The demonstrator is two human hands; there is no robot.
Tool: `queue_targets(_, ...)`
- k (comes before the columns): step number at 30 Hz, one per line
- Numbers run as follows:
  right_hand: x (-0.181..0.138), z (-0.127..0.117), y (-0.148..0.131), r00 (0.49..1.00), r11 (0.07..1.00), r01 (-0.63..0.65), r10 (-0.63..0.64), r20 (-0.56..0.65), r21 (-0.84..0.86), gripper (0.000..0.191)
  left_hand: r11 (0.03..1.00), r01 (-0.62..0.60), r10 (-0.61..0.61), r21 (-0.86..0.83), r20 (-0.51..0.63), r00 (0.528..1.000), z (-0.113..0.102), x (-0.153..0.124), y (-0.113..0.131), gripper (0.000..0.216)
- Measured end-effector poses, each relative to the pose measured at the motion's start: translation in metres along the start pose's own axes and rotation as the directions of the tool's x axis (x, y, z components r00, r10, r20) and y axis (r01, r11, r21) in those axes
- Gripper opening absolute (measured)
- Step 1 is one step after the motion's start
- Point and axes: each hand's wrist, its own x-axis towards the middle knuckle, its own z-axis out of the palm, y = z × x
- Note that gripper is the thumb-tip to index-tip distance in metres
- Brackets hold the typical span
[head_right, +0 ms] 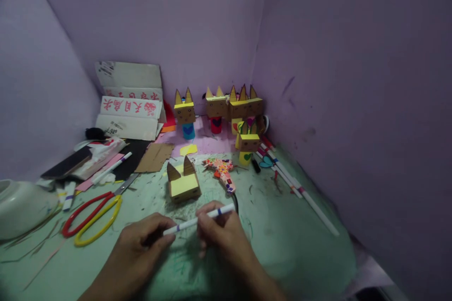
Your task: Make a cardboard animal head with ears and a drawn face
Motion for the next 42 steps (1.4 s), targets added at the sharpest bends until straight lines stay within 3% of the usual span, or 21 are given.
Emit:
queue_targets(2, -0.002, 0.002, 0.002, 0.999, 0.996, 0.004, 0.0, 0.048, -0.084, 0.04, 0.992, -0.124, 0.125, 0.027, -0.026, 0.992, 0.002, 0.0, 0.0, 0.018)
queue_targets(6, -0.006, 0.006, 0.005, 0.999, 0.993, 0.043, -0.042, 0.019, -0.111, 0.038, 0.917, -0.359, 0.372, 0.173, -0.053, 0.927, 0.006, 0.001, 0.002, 0.026)
queue_targets(11, -0.013, 0.002, -0.001, 0.996, 0.992, 0.067, -0.059, 0.074, -0.106, 0.031, 0.891, -0.408, 0.409, 0.197, 0.039, 0.912, 0.001, 0.0, 0.002, 0.028)
queue_targets(14, -0.014, -0.017, -0.018, 0.976, 0.978, 0.205, -0.207, -0.066, -0.039, 0.031, 0.93, -0.325, 0.329, 0.17, 0.01, 0.944, -0.015, -0.001, -0.014, 0.035)
queue_targets(16, -0.014, -0.031, -0.031, 0.912, 0.945, 0.324, -0.305, -0.274, 0.029, 0.031, 0.969, -0.137, 0.14, 0.206, 0.002, 0.99, -0.028, 0.001, -0.03, 0.039)
queue_targets(18, -0.013, -0.039, -0.041, 0.927, 0.958, 0.287, -0.275, -0.256, 0.012, 0.028, 0.948, 0.04, -0.034, 0.316, -0.023, 0.999, -0.04, 0.009, -0.045, 0.038)
queue_targets(20, -0.01, -0.036, -0.043, 0.948, 0.969, 0.247, -0.234, -0.215, 0.033, 0.029, 0.893, 0.136, -0.132, 0.428, -0.041, 0.99, -0.047, 0.023, -0.056, 0.033)
queue_targets(25, 0.0, -0.018, -0.035, 0.952, 0.975, 0.203, -0.175, -0.251, 0.088, 0.037, 0.745, 0.242, -0.225, 0.622, -0.107, 0.968, -0.051, 0.06, -0.073, 0.038)
queue_targets(29, 0.005, -0.018, -0.032, 0.952, 0.98, 0.168, -0.132, -0.278, 0.108, 0.04, 0.676, 0.298, -0.277, 0.674, -0.142, 0.95, -0.05, 0.069, -0.082, 0.042)
queue_targets(32, 0.007, -0.02, -0.031, 0.951, 0.981, 0.149, -0.107, -0.29, 0.127, 0.041, 0.769, 0.28, -0.192, 0.575, -0.21, 0.959, -0.048, 0.066, -0.084, 0.046)
queue_targets(34, 0.008, -0.021, -0.029, 0.951, 0.98, 0.15, -0.106, -0.289, 0.132, 0.041, 0.914, 0.211, -0.147, 0.347, -0.2, 0.969, -0.044, 0.063, -0.081, 0.053)
queue_targets(36, 0.01, -0.021, -0.029, 0.948, 0.978, 0.169, -0.127, -0.291, 0.121, 0.038, 0.986, 0.159, -0.152, 0.049, -0.119, 0.981, -0.038, 0.061, -0.073, 0.068)
queue_targets(39, 0.018, -0.022, -0.032, 0.929, 0.971, 0.239, -0.227, -0.291, 0.005, 0.039, 0.961, 0.196, -0.196, -0.195, 0.02, 0.98, -0.023, 0.059, -0.056, 0.093)
queue_targets(42, 0.031, -0.025, -0.036, 0.923, 0.904, 0.317, -0.364, -0.125, -0.287, 0.038, 0.937, 0.253, -0.253, -0.241, 0.03, 0.967, -0.006, 0.061, -0.044, 0.107)
